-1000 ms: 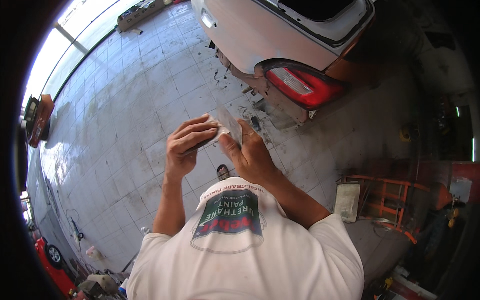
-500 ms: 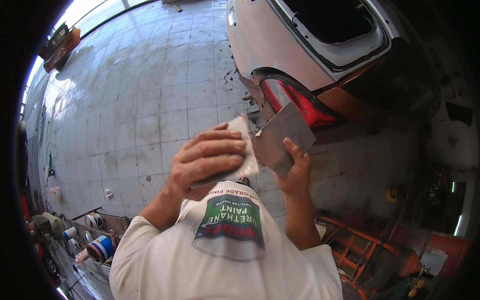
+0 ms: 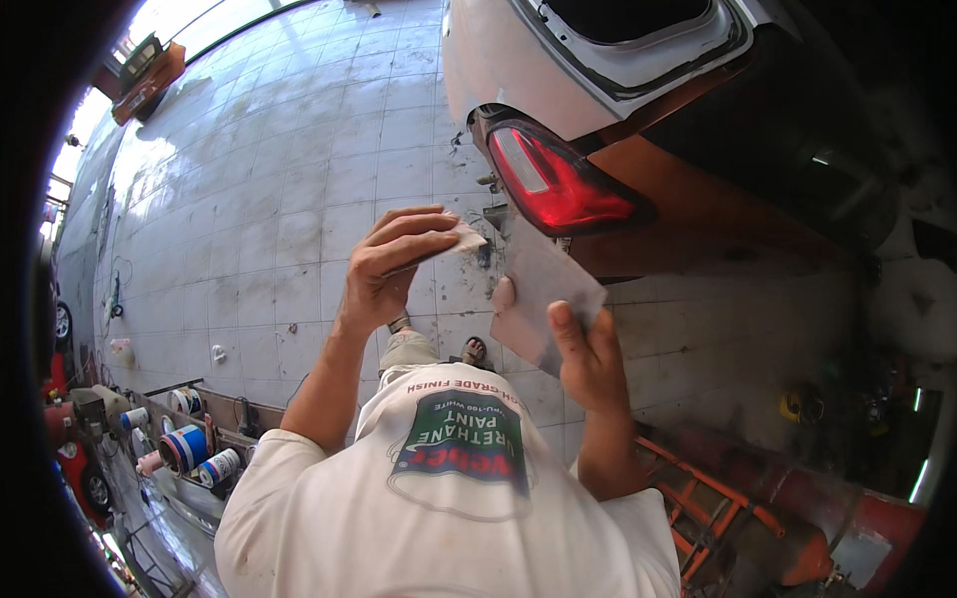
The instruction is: The person applies a pinkish body filler to the rear bumper of a white car using a metal spreader. They repeatedly scoop filler from a palette and smooth it onto the bumper surface.
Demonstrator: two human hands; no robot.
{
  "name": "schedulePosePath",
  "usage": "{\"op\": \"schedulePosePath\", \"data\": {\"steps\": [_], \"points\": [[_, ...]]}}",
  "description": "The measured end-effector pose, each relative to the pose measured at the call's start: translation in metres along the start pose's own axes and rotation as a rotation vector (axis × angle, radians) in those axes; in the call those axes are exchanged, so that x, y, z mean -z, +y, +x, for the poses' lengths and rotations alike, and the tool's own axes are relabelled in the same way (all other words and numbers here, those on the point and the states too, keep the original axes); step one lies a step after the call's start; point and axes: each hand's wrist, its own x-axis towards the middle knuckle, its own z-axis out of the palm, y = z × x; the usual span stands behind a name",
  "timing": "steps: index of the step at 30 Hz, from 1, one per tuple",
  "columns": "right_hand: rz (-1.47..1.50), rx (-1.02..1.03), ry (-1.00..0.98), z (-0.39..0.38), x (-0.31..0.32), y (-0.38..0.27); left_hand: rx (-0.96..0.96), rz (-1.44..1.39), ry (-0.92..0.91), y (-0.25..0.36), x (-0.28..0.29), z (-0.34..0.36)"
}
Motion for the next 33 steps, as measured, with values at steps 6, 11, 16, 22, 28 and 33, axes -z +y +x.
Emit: {"op": "schedulePosePath", "data": {"steps": [6, 11, 16, 22, 28, 33], "points": [[0.016, -0.044, 0.295, 0.019, -0.006, 0.065, -0.088, -0.020, -0.290, 0.012, -0.069, -0.034], [0.672, -0.094, 0.435, 0.033, 0.036, 0.041, 0.000, 0.147, -0.323, 0.010, -0.040, -0.055], [0.909, -0.173, 0.153, 0.037, 0.027, 0.070, -0.235, -0.135, -0.031, 0.092, -0.047, 0.017], [0.962, -0.143, -0.042, 0.024, 0.026, 0.065, -0.100, 0.256, -0.185, -0.033, -0.062, -0.035], [0.011, -0.043, 0.065, 0.048, 0.019, 0.017, -0.019, 0.078, 0.079, -0.009, -0.025, 0.000], [-0.086, 0.051, 0.212, 0.115, 0.010, 0.018, -0.149, 0.125, -0.115, -0.011, -0.036, -0.005]]}}
